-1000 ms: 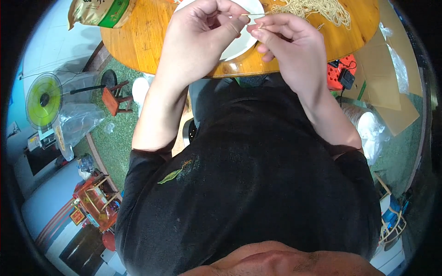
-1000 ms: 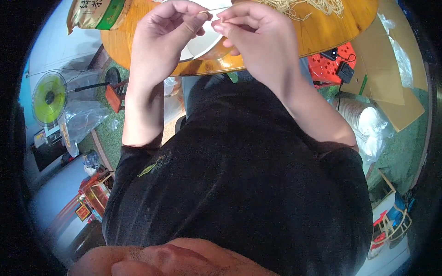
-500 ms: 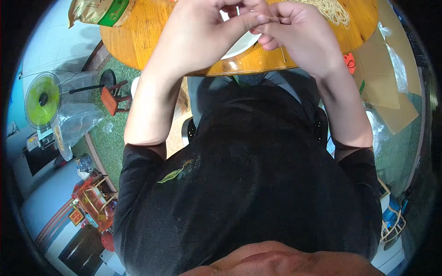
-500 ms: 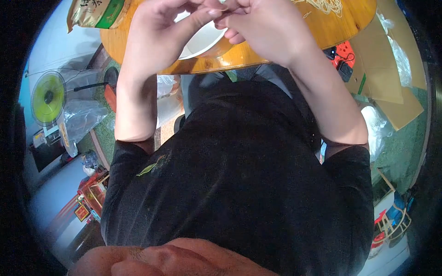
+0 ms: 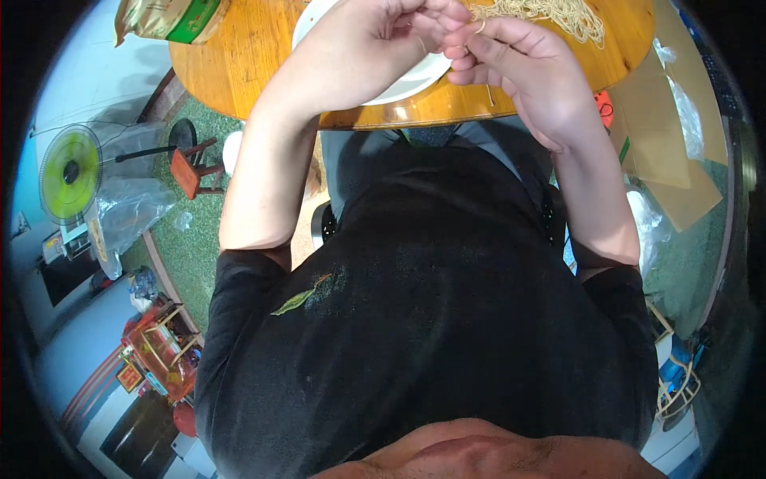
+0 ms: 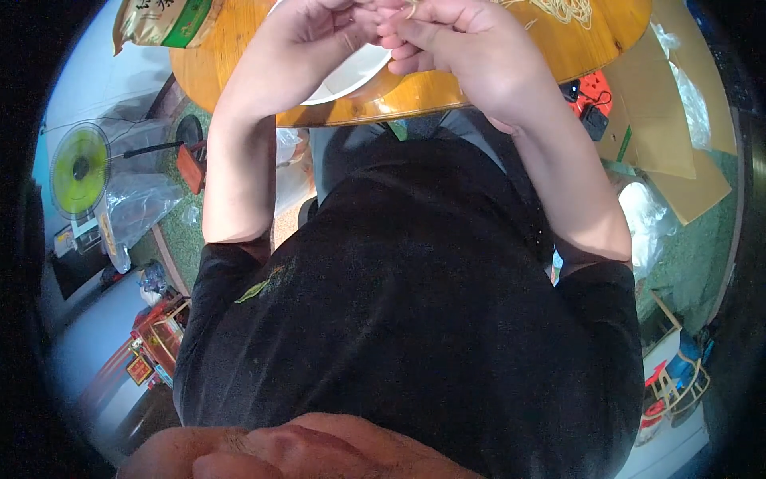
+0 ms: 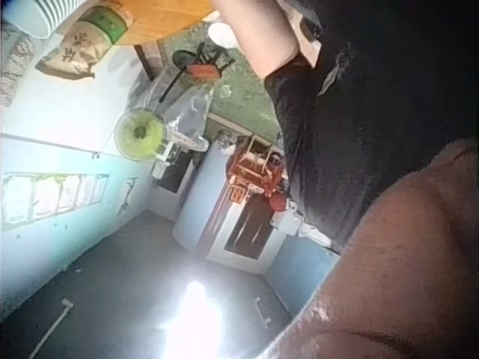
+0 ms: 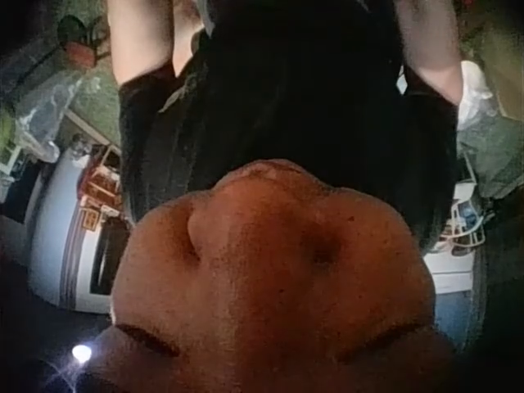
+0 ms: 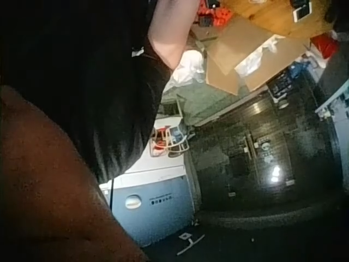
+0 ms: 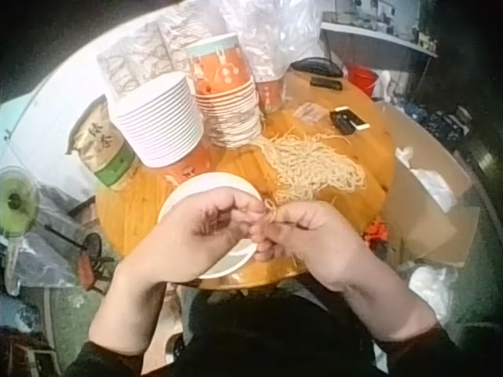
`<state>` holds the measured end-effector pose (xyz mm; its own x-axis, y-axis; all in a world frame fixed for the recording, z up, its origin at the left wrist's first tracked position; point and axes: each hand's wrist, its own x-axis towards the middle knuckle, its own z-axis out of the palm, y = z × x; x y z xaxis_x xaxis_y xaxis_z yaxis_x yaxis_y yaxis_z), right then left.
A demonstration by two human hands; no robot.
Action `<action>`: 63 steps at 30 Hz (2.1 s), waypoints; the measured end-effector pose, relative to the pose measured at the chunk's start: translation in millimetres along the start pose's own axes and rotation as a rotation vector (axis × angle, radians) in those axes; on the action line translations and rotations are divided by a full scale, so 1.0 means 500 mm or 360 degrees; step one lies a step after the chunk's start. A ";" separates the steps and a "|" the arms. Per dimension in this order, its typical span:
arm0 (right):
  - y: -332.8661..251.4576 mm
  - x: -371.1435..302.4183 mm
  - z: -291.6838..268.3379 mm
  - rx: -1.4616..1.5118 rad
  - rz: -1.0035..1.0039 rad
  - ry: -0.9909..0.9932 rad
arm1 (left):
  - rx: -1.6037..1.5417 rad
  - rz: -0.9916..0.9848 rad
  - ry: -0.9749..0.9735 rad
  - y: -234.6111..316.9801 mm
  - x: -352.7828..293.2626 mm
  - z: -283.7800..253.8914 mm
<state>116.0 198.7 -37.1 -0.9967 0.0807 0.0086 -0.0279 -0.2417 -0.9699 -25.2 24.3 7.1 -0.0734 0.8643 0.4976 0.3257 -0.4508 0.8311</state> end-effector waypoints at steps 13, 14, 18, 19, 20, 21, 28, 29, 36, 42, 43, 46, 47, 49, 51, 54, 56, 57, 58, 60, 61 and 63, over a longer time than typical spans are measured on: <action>0.021 -0.027 -0.002 -0.0273 -0.0210 0.0181 | 0.0484 -0.1054 0.0448 0.070 0.022 0.058; 0.025 -0.028 -0.001 -0.0274 -0.0210 0.0181 | 0.0490 -0.1059 0.0434 0.072 0.025 0.058; 0.030 -0.028 -0.003 -0.0175 -0.0208 0.0193 | 0.0507 -0.1012 0.0373 0.065 0.024 0.055; 0.031 -0.028 -0.003 -0.0151 -0.0211 0.0189 | 0.0507 -0.1014 0.0375 0.065 0.023 0.054; 0.032 -0.026 -0.005 -0.0151 -0.0211 0.0189 | 0.0481 -0.1016 0.0346 0.065 0.025 0.052; 0.033 -0.025 -0.007 -0.0165 -0.0206 0.0183 | 0.0455 -0.1018 0.0318 0.064 0.026 0.051; 0.023 -0.017 -0.028 -0.0253 -0.0189 0.0104 | 0.0337 -0.0948 0.0309 0.050 0.019 0.049; 0.021 -0.018 -0.026 -0.0254 -0.0189 0.0101 | 0.0315 -0.0967 0.0325 0.050 0.018 0.051; 0.019 -0.021 -0.017 -0.0520 -0.0395 0.0223 | 0.0274 -0.0954 0.0400 0.043 0.015 0.051; 0.041 -0.016 -0.012 -0.0323 -0.0531 0.0373 | 0.0135 -0.1021 0.0470 0.046 0.019 0.050; 0.044 -0.014 -0.011 -0.0267 -0.0553 0.0370 | 0.0136 -0.1022 0.0471 0.044 0.016 0.050; 0.040 -0.013 -0.007 -0.0227 -0.0473 0.0361 | 0.0111 -0.0986 0.0470 0.042 0.013 0.054; 0.040 -0.012 -0.008 -0.0228 -0.0473 0.0364 | 0.0213 -0.1005 0.0455 0.052 0.019 0.056; 0.039 -0.011 -0.010 -0.0100 -0.0414 0.0385 | 0.0314 -0.1022 0.0437 0.054 0.022 0.059; 0.022 -0.013 0.012 0.0054 -0.0392 0.0391 | 0.0312 -0.1019 0.0452 0.051 0.016 0.061; 0.008 -0.014 0.019 0.0206 -0.0334 0.0392 | 0.0431 -0.1004 0.0462 0.058 0.019 0.063; 0.036 0.007 0.006 0.0206 -0.0306 0.0396 | 0.0484 -0.0950 0.0457 0.057 0.022 0.064; 0.091 0.046 -0.020 0.0581 -0.0824 0.0003 | 0.0535 -0.0891 0.0442 0.056 0.028 0.066; 0.119 0.068 -0.032 0.0947 -0.1326 -0.0419 | 0.0533 -0.0888 0.0435 0.052 0.028 0.065; 0.067 0.017 -0.028 0.0476 -0.0803 -0.0049 | 0.0673 -0.0891 0.0457 0.045 0.012 0.059; 0.046 -0.004 -0.029 -0.0009 -0.0291 0.0330 | 0.0676 -0.0892 0.0460 0.044 0.010 0.060; 0.043 -0.007 -0.032 0.0060 -0.0261 0.0320 | 0.0651 -0.0865 0.0459 0.044 0.013 0.061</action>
<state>120.0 208.5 -61.9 -0.9435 0.3117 0.1127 -0.1945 -0.2451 -0.9498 10.2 26.9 20.9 -0.5509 0.8237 0.1343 0.4938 0.1920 0.8481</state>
